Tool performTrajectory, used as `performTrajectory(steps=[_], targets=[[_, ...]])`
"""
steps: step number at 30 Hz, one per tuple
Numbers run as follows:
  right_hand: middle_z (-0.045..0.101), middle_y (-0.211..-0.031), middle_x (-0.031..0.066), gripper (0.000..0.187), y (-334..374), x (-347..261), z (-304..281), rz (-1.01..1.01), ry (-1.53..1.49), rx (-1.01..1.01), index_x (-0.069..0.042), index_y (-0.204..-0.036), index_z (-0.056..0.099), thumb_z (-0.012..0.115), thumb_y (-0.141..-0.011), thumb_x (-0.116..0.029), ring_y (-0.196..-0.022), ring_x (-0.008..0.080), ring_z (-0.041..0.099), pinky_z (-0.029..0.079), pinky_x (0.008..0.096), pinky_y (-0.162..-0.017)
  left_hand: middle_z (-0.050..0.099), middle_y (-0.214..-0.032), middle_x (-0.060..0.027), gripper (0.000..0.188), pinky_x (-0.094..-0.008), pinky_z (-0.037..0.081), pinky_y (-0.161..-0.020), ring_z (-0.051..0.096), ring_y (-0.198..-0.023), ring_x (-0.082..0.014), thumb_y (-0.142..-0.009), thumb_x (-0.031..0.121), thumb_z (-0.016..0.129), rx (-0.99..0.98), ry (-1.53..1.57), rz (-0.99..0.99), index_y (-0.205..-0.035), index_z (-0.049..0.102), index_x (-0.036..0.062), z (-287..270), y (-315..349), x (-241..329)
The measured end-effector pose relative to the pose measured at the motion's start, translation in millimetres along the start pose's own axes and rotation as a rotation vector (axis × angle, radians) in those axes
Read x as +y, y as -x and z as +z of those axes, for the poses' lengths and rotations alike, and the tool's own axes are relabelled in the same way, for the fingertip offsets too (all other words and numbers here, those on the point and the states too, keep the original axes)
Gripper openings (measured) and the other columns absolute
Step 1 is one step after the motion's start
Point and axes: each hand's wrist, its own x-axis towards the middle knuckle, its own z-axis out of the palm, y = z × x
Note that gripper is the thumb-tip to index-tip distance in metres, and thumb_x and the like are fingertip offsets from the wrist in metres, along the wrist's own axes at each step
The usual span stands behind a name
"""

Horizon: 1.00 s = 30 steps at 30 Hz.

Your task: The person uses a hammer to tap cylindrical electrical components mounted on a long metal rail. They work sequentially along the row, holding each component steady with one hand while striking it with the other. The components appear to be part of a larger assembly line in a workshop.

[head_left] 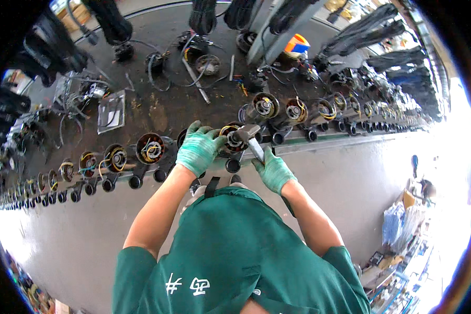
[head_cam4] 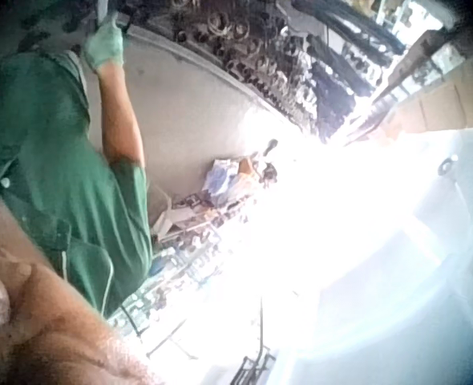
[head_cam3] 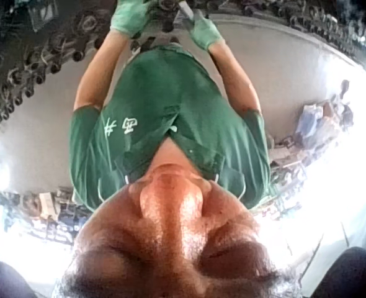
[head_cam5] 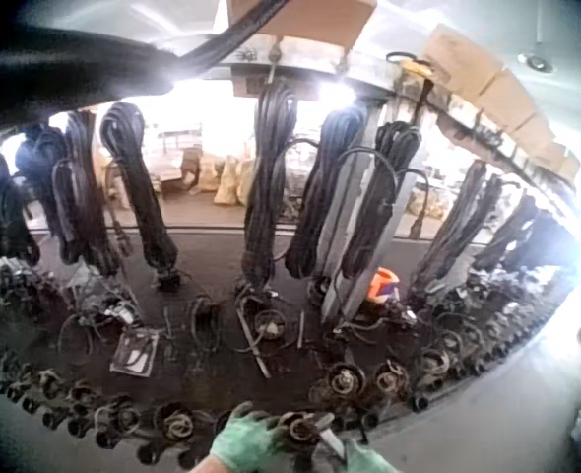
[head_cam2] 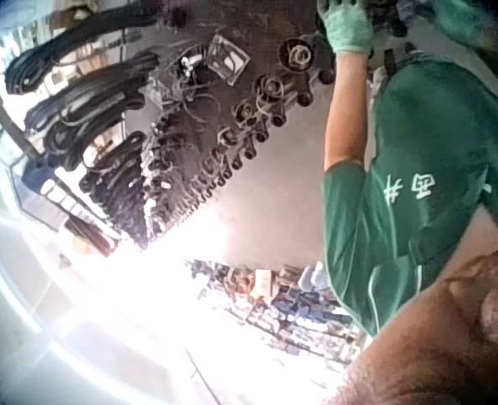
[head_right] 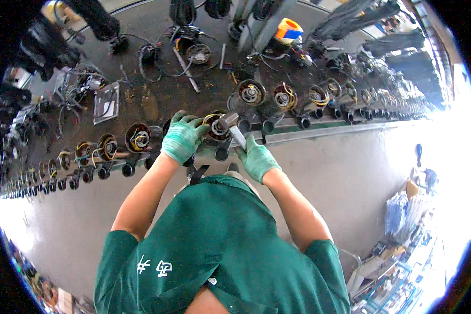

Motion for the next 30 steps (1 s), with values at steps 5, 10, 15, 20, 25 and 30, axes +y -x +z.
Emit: performTrajectory(steps=[5, 10, 15, 20, 25, 30], targets=[[0.071, -0.093, 0.0294, 0.041, 6, 1, 2, -0.008, -0.269, 0.151, 0.002, -0.122, 0.057, 0.069, -0.097, -0.029, -0.091, 0.0489, 0.069, 0.053, 0.0513, -0.074, 0.071, -0.124, -0.0071, 0.036, -0.0524, 0.034, -0.117, 0.063, -0.12, -0.0292, -0.082, 0.016, 0.071, 0.067, 0.025, 0.011, -0.118, 0.074, 0.0195, 6, -4, 0], [0.07, -0.095, 0.0293, 0.034, 33, 35, -15, 0.1, -0.408, 0.296, -0.001, -0.113, 0.063, 0.074, -0.093, -0.027, -0.084, 0.0404, 0.07, 0.054, 0.0446, -0.077, 0.073, -0.117, -0.0067, 0.026, -0.0514, 0.038, -0.113, 0.065, -0.114, -0.03, -0.084, 0.024, 0.074, 0.092, 0.066, 0.014, -0.11, 0.076, 0.019, 0, -11, 3], [0.071, -0.093, 0.0296, 0.039, 27, 163, -4, 0.253, -0.402, 0.327, 0.0, -0.113, 0.064, 0.071, -0.095, -0.034, -0.09, 0.0493, 0.068, 0.054, 0.0489, -0.077, 0.069, -0.128, -0.0125, 0.032, -0.0517, 0.036, -0.116, 0.064, -0.118, -0.0338, -0.082, 0.022, 0.077, 0.058, 0.1, -0.028, -0.113, 0.075, 0.0139, -12, -16, 14], [0.067, -0.086, 0.0298, 0.039, 12, 268, 15, 0.304, -0.299, 0.337, 0.0, -0.099, 0.063, 0.069, -0.094, -0.038, -0.084, 0.0528, 0.063, 0.051, 0.0514, -0.073, 0.069, -0.122, -0.0104, 0.022, -0.0499, 0.045, -0.105, 0.064, -0.113, -0.0318, -0.092, 0.018, 0.065, 0.247, 0.028, -0.011, -0.111, 0.072, 0.0106, -9, -44, 82], [0.07, -0.09, 0.0295, 0.039, -2, 326, 32, 0.237, -0.34, 0.251, -0.001, -0.103, 0.063, 0.068, -0.095, -0.038, -0.09, 0.0504, 0.067, 0.052, 0.0537, -0.076, 0.062, -0.137, -0.0203, 0.039, -0.0478, 0.054, -0.099, 0.066, -0.115, -0.0383, -0.098, 0.02, 0.06, -0.228, 0.168, -0.288, -0.133, 0.062, 0.0029, 63, -81, 169], [0.07, -0.093, 0.0304, 0.039, -13, 350, 38, 0.188, -0.409, 0.149, -0.001, -0.106, 0.065, 0.068, -0.095, -0.038, -0.094, 0.0507, 0.067, 0.052, 0.0533, -0.078, 0.057, -0.138, -0.0252, 0.045, -0.0502, 0.054, -0.098, 0.065, -0.113, -0.0436, -0.097, 0.019, 0.06, -0.239, 0.0, -0.529, -0.138, 0.055, 0.002, 175, -83, 143]])
